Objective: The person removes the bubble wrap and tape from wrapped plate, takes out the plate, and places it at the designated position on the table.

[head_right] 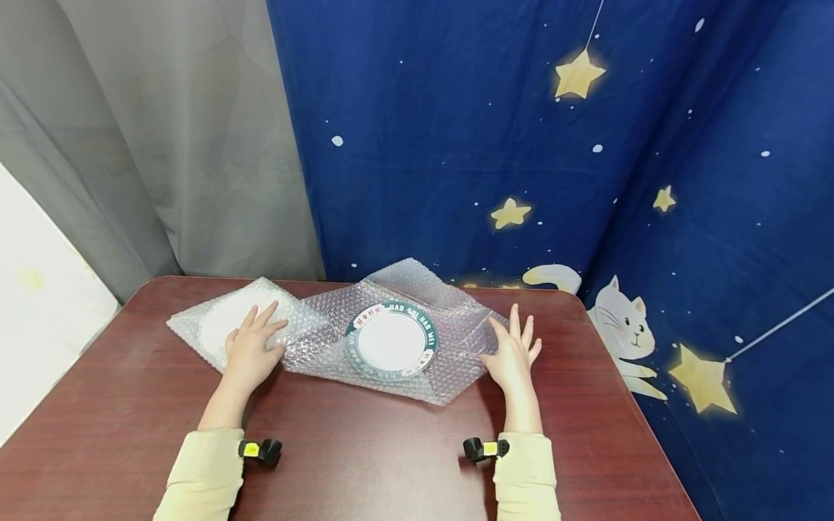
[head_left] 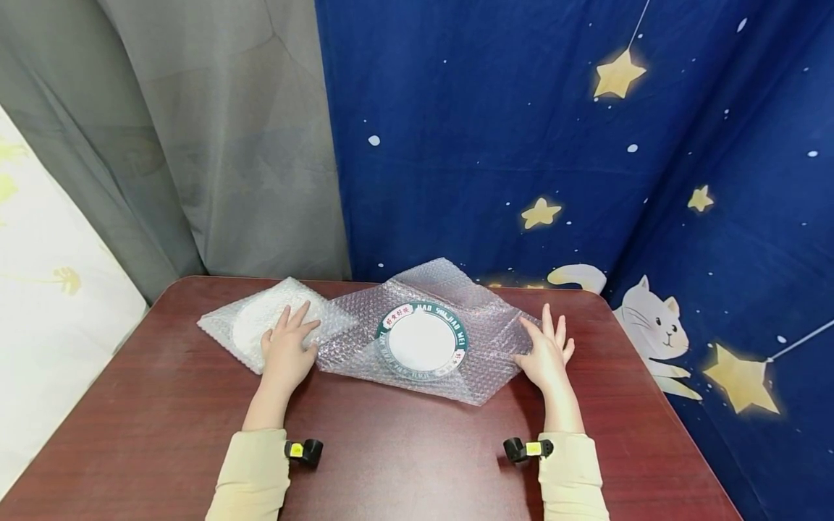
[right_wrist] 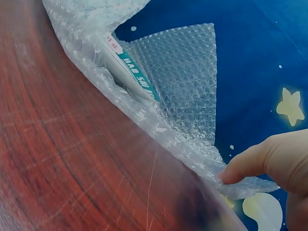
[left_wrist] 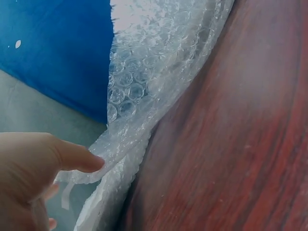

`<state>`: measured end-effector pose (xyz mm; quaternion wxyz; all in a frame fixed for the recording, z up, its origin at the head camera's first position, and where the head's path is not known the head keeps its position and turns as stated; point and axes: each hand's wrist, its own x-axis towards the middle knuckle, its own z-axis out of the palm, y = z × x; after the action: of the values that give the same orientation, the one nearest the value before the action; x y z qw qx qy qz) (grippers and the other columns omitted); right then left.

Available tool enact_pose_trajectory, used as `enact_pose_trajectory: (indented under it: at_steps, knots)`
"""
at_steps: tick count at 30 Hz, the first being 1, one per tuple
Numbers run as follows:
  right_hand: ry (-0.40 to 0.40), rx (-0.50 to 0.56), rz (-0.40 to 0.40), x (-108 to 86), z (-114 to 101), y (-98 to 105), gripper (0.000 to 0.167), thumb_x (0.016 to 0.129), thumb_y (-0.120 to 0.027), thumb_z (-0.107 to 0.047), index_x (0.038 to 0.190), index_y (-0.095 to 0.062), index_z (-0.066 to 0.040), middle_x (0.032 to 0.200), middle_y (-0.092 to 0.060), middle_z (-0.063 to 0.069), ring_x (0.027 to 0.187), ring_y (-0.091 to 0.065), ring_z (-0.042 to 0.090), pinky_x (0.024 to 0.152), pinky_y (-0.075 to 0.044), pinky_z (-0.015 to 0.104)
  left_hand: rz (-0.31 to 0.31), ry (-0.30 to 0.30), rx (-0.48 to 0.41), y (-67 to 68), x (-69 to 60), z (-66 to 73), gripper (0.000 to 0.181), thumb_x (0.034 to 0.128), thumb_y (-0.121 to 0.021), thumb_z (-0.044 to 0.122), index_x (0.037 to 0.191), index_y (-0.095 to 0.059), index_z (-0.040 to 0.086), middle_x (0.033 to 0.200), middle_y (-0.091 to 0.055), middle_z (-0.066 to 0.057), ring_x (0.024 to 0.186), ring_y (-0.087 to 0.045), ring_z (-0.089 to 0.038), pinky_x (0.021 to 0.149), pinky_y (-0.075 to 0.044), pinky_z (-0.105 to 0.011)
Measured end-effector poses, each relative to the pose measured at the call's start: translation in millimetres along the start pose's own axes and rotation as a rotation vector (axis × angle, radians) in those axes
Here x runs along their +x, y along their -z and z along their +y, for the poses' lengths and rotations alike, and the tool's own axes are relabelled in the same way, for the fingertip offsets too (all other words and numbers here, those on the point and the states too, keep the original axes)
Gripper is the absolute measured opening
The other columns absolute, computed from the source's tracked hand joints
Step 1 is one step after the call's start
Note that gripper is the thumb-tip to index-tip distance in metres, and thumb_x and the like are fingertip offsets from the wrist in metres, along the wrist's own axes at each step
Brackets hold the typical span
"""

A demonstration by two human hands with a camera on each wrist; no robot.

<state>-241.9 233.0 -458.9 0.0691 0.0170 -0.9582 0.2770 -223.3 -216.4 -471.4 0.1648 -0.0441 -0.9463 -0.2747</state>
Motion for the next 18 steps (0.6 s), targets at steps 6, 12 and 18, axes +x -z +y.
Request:
enact_pose_trajectory:
  at_steps: [6, 12, 18]
  knots:
    - [-0.020, -0.046, -0.082, 1.3, 3, -1, 0.073, 0.074, -0.075, -0.003, 0.141, -0.046, -0.003, 0.157, -0.008, 0.022, 0.140, 0.014, 0.043, 0.102, 0.009, 0.069, -0.080, -0.010, 0.069, -0.7, -0.1, 4.5, 0.042, 0.0786, -0.071, 0.009, 0.119, -0.066, -0.003, 0.146, -0.039, -0.021, 0.141, -0.011, -0.043, 0.100, 0.004, -0.072]
    - [-0.025, -0.051, -0.150, 1.1, 4, -4, 0.069, 0.077, -0.074, -0.006, 0.139, -0.047, 0.001, 0.150, -0.021, 0.031, 0.140, 0.005, 0.047, 0.103, 0.011, 0.066, -0.125, -0.003, 0.140, 0.0, -0.6, 11.1, 0.062, 0.0753, -0.077, 0.041, 0.115, -0.066, -0.005, 0.140, -0.039, -0.032, 0.139, -0.005, -0.050, 0.097, 0.008, -0.074]
    - [-0.020, -0.049, -0.193, -1.6, 3, -5, 0.066, 0.077, -0.073, -0.006, 0.138, -0.048, 0.002, 0.146, -0.027, 0.035, 0.139, 0.002, 0.048, 0.104, 0.009, 0.066, -0.192, -0.022, 0.136, -6.0, -1.4, 11.6, 0.076, 0.0739, -0.075, 0.050, 0.120, -0.062, -0.009, 0.145, -0.033, -0.030, 0.140, -0.004, -0.046, 0.101, 0.009, -0.070]
